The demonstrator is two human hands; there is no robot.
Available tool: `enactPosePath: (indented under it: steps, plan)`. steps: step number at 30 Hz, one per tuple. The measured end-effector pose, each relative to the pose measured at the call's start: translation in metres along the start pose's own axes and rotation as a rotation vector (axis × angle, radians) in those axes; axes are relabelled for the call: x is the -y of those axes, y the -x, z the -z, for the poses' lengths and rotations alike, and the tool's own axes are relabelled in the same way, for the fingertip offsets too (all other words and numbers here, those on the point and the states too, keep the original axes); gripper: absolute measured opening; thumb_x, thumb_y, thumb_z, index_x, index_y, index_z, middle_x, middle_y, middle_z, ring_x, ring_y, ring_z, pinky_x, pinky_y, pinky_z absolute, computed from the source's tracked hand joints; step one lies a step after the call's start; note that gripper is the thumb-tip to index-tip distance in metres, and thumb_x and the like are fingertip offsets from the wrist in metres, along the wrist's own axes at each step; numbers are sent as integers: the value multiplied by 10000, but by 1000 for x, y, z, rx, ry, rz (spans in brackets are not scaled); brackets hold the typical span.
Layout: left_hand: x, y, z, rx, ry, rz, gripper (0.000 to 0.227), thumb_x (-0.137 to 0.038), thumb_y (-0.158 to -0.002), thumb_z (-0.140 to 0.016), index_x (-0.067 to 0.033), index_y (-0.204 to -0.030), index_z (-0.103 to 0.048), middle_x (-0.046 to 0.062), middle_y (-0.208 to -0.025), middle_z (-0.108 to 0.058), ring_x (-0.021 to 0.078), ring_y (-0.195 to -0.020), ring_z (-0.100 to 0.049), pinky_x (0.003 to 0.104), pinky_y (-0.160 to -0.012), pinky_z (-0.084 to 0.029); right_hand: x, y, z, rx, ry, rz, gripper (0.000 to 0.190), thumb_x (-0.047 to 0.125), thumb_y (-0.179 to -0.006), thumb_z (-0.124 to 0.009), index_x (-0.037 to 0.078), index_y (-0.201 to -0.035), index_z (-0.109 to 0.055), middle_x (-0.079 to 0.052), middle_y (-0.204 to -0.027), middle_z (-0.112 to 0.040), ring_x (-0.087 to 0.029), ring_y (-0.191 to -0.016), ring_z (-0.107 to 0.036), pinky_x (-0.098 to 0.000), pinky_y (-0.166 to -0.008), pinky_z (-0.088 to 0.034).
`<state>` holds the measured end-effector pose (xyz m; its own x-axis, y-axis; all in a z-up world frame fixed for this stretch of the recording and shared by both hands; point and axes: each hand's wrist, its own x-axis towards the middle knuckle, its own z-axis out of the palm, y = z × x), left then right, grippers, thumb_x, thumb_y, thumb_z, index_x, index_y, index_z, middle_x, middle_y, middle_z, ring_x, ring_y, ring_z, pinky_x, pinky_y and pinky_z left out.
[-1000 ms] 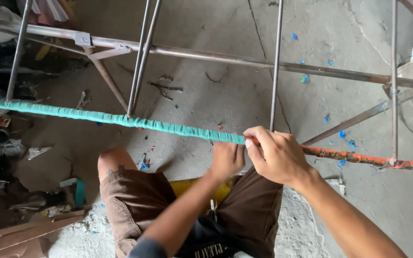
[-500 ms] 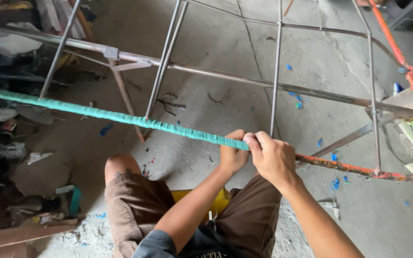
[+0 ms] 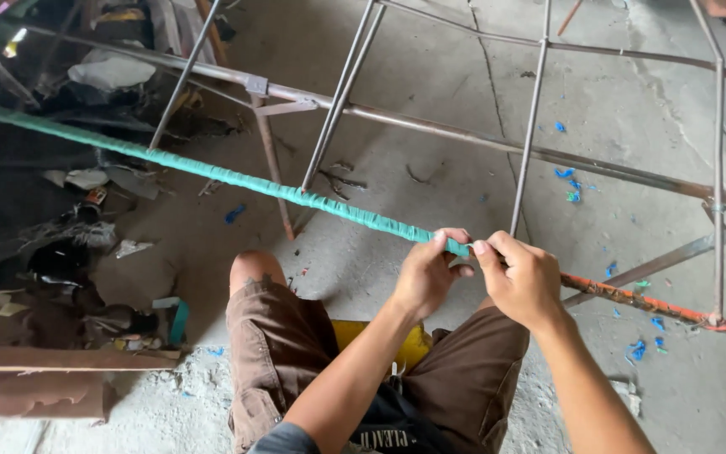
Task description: Wrapping a teal fabric strip around a metal furniture frame to prepare it for upholstery.
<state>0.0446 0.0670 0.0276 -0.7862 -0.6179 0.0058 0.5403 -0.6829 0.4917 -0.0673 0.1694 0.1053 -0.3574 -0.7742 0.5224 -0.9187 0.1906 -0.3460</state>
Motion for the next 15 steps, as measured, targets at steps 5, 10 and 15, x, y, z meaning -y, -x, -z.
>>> enactPosePath:
  steps: [5, 10, 15]
  plan:
    - [24, -10, -7, 0, -31, -73, 467, -581, -1142, -529, -148, -976, -588, 61, -1152, -619, 232, -1091, -573, 412, -967, -478, 20, -13, 15, 82, -18, 6, 179, 282, -1047, -658, 172, -911, -698, -141, -713, -686, -418, -793, -718, -530, -694, -575]
    - [50, -22, 12, 134, 360, -144, 349, -486, -1159, -682, -144, -1228, -671, 18, -1013, -736, 168, -973, -705, 334, -898, -540, 10, -3, -1, 188, 148, -76, 421, 468, -971, -567, 298, -1323, -722, -20, -1644, -519, -301, -1345, -614, -527, -998, -532]
    - [56, -27, 19, 184, 478, -122, 435, -465, -1232, -732, -115, -1464, -617, 68, -962, -704, 241, -920, -695, 373, -737, -528, 30, 3, -7, 80, -395, -254, 370, 170, -1190, -542, -116, -1195, -778, -250, -1535, -623, -342, -1126, -668, -465, -880, -591]
